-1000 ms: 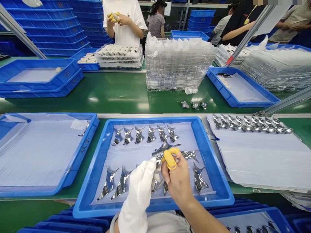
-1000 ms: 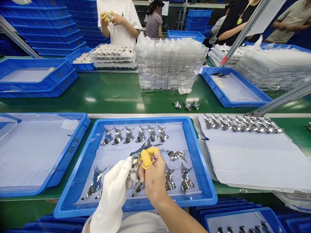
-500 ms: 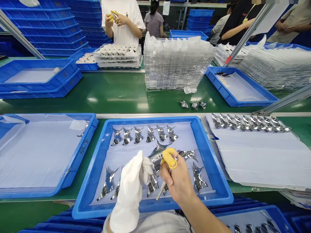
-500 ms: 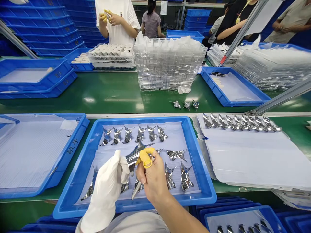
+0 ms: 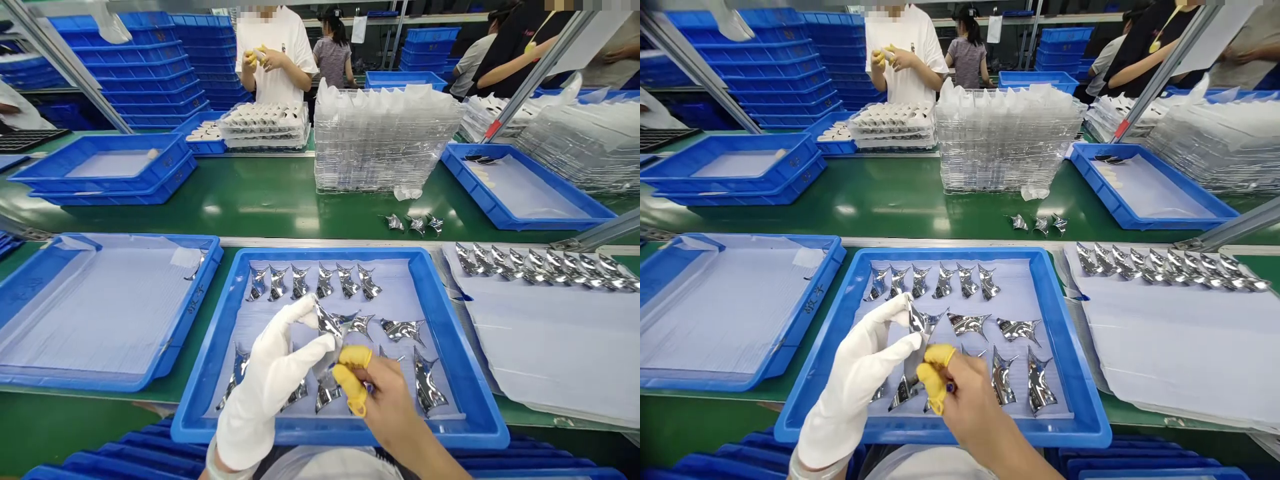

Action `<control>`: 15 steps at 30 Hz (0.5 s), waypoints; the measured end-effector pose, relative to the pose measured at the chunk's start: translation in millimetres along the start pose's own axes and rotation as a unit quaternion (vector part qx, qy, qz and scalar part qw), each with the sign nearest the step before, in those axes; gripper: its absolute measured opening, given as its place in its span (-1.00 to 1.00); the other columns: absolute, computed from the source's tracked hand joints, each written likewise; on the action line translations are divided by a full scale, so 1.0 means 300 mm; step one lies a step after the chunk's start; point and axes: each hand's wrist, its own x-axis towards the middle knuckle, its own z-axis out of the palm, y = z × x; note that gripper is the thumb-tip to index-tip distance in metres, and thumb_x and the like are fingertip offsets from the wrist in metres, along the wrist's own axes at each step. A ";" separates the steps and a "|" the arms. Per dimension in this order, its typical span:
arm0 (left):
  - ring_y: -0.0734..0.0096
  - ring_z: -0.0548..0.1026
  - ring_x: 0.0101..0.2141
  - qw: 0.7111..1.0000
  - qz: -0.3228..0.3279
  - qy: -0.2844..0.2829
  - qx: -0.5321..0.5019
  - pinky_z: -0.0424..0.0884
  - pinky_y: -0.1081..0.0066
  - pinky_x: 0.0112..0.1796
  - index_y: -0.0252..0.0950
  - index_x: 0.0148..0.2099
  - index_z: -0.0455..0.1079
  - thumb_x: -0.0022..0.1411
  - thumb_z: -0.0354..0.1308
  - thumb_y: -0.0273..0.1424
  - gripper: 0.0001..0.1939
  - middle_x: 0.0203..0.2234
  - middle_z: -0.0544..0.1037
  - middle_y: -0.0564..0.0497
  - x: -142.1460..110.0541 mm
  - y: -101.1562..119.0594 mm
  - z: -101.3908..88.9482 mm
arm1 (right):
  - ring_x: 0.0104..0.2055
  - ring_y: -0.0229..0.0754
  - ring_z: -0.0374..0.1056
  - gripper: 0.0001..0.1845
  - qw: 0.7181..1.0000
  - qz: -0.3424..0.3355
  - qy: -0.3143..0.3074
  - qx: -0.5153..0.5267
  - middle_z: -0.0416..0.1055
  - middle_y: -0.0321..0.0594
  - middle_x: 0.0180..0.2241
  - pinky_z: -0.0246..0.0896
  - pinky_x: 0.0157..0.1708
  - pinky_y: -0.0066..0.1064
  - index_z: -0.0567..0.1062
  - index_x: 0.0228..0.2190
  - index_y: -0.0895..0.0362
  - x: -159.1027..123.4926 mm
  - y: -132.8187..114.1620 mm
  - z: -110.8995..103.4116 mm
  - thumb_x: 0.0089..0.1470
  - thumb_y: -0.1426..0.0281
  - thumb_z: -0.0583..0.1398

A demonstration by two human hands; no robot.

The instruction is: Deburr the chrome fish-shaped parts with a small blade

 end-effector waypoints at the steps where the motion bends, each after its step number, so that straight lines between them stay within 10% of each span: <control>1: 0.23 0.58 -0.10 1.000 0.005 0.014 0.000 0.46 0.18 0.11 -0.24 0.05 0.54 0.14 0.46 -0.30 -0.57 -0.18 0.64 -0.02 0.004 0.004 0.001 | -0.62 -0.28 0.05 -0.84 0.997 -0.053 -0.002 -0.058 0.28 -0.41 -0.62 0.03 -0.58 -0.41 0.55 -0.35 0.02 -0.007 0.007 -0.008 0.27 0.46 0.22; 8: 0.38 0.58 -0.33 0.995 -0.010 0.006 -0.096 0.57 0.39 -0.19 -0.17 0.16 0.52 0.19 0.44 -0.33 -0.51 -0.33 0.64 0.05 -0.004 -0.007 0.001 | -0.46 -0.14 0.49 -0.62 0.923 -0.290 0.002 -0.253 0.64 -0.19 -0.37 0.31 -0.44 -0.38 0.56 -0.09 0.01 -0.011 0.038 -0.048 0.19 0.64 0.13; 15: 0.28 0.57 -0.14 0.986 0.162 0.024 -0.011 0.49 0.33 -0.08 -0.03 0.00 0.65 0.30 0.34 -0.45 -0.73 -0.19 0.69 0.01 -0.042 0.004 -0.013 | -0.57 -0.20 0.25 -0.73 0.981 -0.152 -0.013 -0.123 0.46 -0.30 -0.54 0.13 -0.52 -0.38 0.55 -0.38 0.01 0.026 0.075 -0.034 0.29 0.52 0.13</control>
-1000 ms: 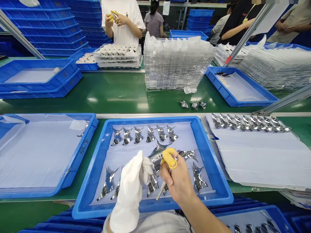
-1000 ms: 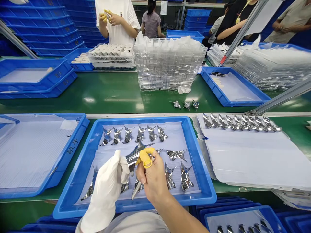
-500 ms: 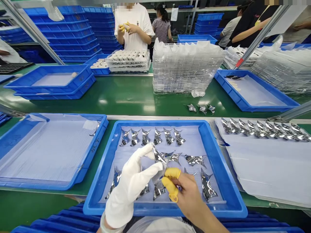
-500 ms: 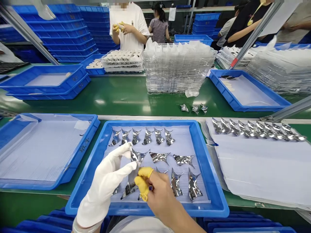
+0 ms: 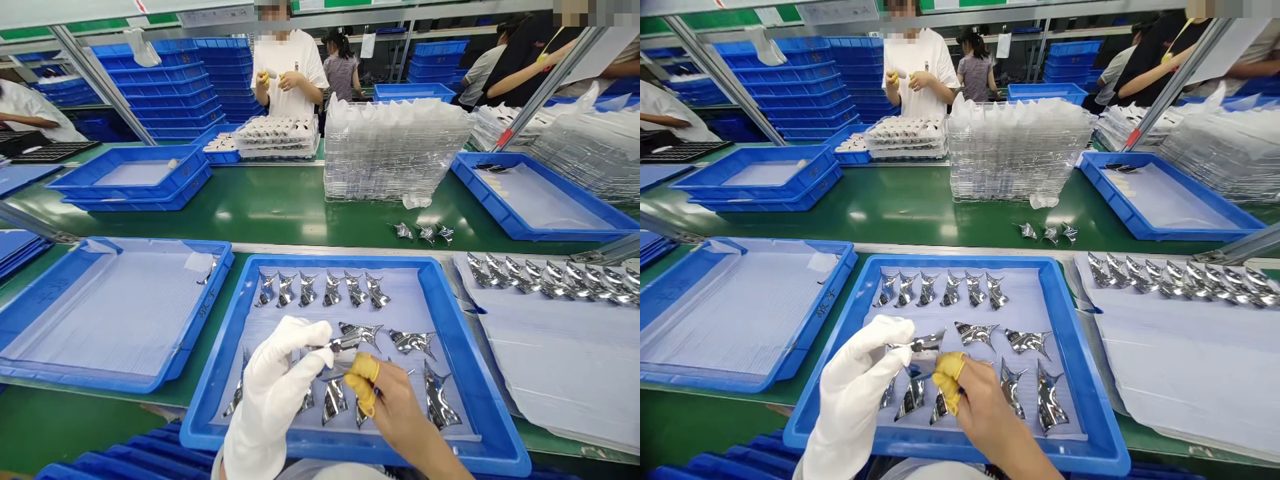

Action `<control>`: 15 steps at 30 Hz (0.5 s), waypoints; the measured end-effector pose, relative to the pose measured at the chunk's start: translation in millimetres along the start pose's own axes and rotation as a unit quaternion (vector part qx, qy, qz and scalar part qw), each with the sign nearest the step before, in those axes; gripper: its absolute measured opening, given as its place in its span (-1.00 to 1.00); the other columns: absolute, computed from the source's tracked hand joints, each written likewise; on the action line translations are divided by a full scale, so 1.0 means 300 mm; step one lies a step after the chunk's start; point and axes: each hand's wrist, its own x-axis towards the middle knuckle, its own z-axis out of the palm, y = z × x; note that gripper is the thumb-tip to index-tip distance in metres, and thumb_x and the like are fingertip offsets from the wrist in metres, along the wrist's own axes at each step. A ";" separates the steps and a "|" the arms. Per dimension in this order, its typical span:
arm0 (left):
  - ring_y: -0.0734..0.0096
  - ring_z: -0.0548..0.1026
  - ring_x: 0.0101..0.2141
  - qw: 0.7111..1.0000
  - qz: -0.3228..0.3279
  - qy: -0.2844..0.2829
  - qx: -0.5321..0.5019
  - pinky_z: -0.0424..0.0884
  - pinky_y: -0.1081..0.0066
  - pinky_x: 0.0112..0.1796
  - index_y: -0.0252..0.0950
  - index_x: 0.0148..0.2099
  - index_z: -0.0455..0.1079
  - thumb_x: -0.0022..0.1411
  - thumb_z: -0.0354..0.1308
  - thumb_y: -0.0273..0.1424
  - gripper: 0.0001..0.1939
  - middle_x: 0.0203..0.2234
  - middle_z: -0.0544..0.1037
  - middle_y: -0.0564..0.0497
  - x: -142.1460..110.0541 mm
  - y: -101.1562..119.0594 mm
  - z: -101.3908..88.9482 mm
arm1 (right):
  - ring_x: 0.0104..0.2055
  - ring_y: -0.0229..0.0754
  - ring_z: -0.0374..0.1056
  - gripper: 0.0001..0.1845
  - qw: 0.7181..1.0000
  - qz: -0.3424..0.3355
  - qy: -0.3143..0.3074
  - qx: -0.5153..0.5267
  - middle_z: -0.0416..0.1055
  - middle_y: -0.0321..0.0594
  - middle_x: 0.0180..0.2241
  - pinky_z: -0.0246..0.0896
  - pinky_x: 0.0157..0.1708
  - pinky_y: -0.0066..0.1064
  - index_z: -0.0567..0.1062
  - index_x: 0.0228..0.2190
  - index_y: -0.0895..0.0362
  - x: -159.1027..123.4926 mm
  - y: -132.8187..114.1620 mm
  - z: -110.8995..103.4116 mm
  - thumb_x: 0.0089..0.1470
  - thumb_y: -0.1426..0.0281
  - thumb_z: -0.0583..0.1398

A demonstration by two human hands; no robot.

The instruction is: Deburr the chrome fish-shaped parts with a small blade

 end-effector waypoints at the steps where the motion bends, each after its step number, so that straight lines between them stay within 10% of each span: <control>1: 0.26 0.55 -0.14 0.999 0.031 -0.005 0.009 0.49 0.32 -0.10 -0.02 0.01 0.65 0.31 0.33 -0.45 -0.73 -0.22 0.69 0.01 -0.002 0.010 0.002 | -0.57 -0.19 0.21 -0.72 0.999 0.030 0.002 0.036 0.41 -0.31 -0.56 0.12 -0.52 -0.38 0.54 -0.43 0.01 0.005 0.005 0.004 0.31 0.46 0.15; 5: 0.24 0.53 -0.14 0.996 0.083 -0.017 0.021 0.47 0.29 -0.06 -0.01 0.03 0.63 0.33 0.31 -0.43 -0.73 -0.30 0.69 0.03 -0.006 0.028 0.009 | -0.55 -0.21 0.09 -0.66 0.985 0.098 0.011 0.142 0.26 -0.34 -0.61 0.08 -0.50 -0.38 0.51 -0.53 0.04 0.026 -0.001 0.008 0.31 0.27 0.21; 8: 0.32 0.57 -0.13 1.000 -0.003 0.017 -0.004 0.51 0.38 -0.08 0.00 -0.02 0.64 0.30 0.35 -0.43 -0.75 -0.20 0.71 0.08 0.000 0.016 0.012 | -0.57 -0.25 0.04 -0.63 0.962 0.160 -0.005 0.221 0.19 -0.38 -0.62 0.01 -0.54 -0.40 0.51 -0.53 0.05 0.034 -0.028 0.003 0.25 0.14 0.27; 15: 0.47 0.61 -0.28 0.983 -0.123 0.124 -0.050 0.53 0.55 -0.19 -0.13 -0.22 0.64 0.17 0.47 -0.33 -0.88 -0.29 0.71 0.14 0.041 0.024 0.058 | -0.72 -0.45 -0.27 -0.50 0.819 0.325 -0.021 0.472 0.00 -0.62 -0.76 -0.33 -0.68 -0.52 0.46 -0.44 0.08 0.053 -0.064 0.025 0.00 -0.05 0.44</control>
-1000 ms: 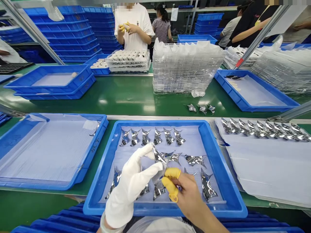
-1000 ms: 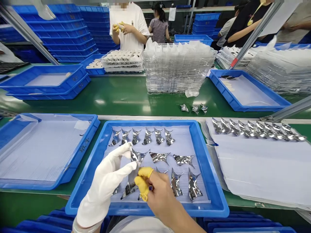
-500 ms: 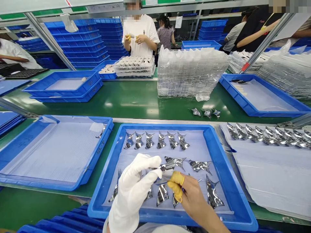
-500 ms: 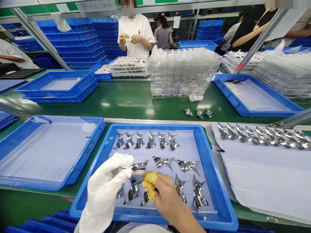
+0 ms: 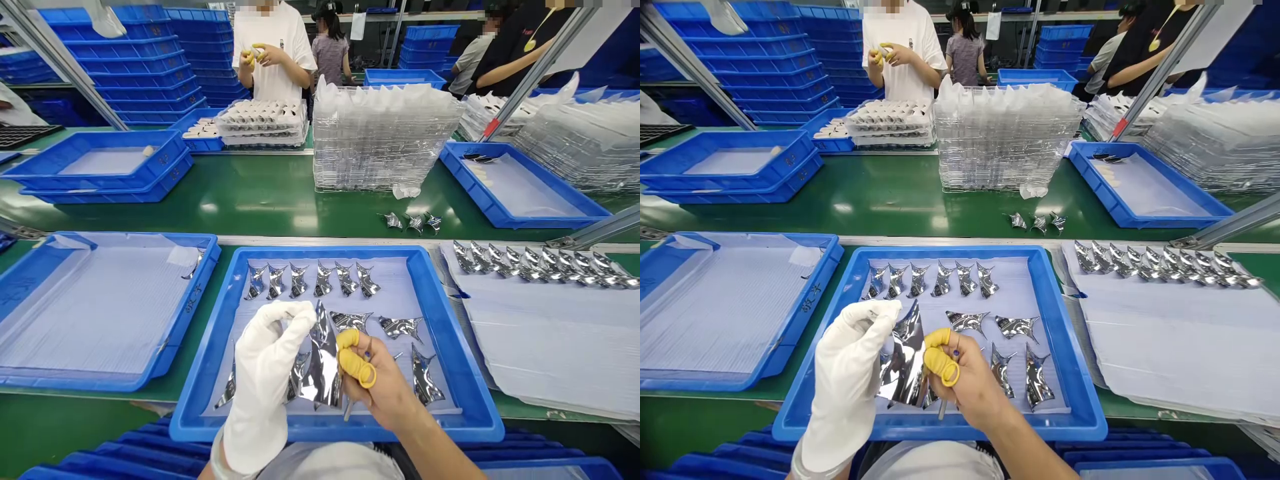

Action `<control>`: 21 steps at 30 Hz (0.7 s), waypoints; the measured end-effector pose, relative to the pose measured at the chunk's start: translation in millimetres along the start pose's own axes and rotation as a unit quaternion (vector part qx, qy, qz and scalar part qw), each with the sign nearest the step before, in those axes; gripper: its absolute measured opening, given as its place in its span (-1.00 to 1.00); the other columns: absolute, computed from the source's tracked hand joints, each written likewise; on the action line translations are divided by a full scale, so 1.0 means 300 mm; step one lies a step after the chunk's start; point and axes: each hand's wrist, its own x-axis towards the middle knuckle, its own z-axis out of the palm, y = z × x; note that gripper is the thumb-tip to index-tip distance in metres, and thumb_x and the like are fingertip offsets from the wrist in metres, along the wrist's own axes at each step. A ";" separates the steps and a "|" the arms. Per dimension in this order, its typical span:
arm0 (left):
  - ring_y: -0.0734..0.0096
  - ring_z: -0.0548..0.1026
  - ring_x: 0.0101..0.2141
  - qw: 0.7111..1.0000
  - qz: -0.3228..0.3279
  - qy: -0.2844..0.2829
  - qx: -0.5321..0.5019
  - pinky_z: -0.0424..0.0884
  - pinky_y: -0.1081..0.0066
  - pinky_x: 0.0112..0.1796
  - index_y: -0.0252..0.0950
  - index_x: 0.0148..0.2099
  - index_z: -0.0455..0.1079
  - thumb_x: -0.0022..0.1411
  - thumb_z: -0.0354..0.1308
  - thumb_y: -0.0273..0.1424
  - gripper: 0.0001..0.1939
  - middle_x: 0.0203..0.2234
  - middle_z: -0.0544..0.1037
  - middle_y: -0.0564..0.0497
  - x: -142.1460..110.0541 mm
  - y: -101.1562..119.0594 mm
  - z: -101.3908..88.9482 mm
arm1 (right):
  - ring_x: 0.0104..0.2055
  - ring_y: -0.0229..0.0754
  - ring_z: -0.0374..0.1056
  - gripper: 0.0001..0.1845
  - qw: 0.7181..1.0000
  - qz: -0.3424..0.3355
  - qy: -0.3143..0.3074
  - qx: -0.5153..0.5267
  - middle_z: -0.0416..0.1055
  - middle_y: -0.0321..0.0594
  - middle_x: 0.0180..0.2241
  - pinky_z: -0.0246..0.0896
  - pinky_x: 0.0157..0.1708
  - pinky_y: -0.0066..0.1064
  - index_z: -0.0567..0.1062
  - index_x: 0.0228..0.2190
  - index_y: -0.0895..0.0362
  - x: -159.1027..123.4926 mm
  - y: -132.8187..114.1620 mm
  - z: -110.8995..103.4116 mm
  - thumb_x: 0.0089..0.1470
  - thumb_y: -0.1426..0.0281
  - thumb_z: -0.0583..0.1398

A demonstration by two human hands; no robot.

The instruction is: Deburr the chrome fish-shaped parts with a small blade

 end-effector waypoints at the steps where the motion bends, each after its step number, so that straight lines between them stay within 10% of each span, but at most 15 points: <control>1: 0.49 0.60 -0.30 1.000 0.001 0.011 0.001 0.53 0.56 -0.20 -0.13 -0.24 0.64 0.16 0.48 -0.34 -0.88 -0.31 0.70 0.15 -0.001 0.007 0.009 | -0.74 -0.47 -0.28 -0.50 1.000 0.009 0.000 0.020 0.00 -0.63 -0.77 -0.34 -0.68 -0.53 0.45 -0.44 0.08 0.006 0.001 0.004 -0.01 -0.04 0.46; 21: 0.38 0.63 -0.24 0.991 -0.128 -0.020 -0.013 0.54 0.49 -0.20 -0.19 -0.10 0.62 0.16 0.45 -0.18 -0.70 -0.20 0.69 0.03 0.026 -0.001 0.003 | -0.65 -0.45 -0.17 -0.60 0.998 -0.062 0.001 -0.029 0.11 -0.54 -0.64 -0.29 -0.68 -0.54 0.49 -0.45 0.11 0.008 -0.018 0.047 0.04 0.12 0.48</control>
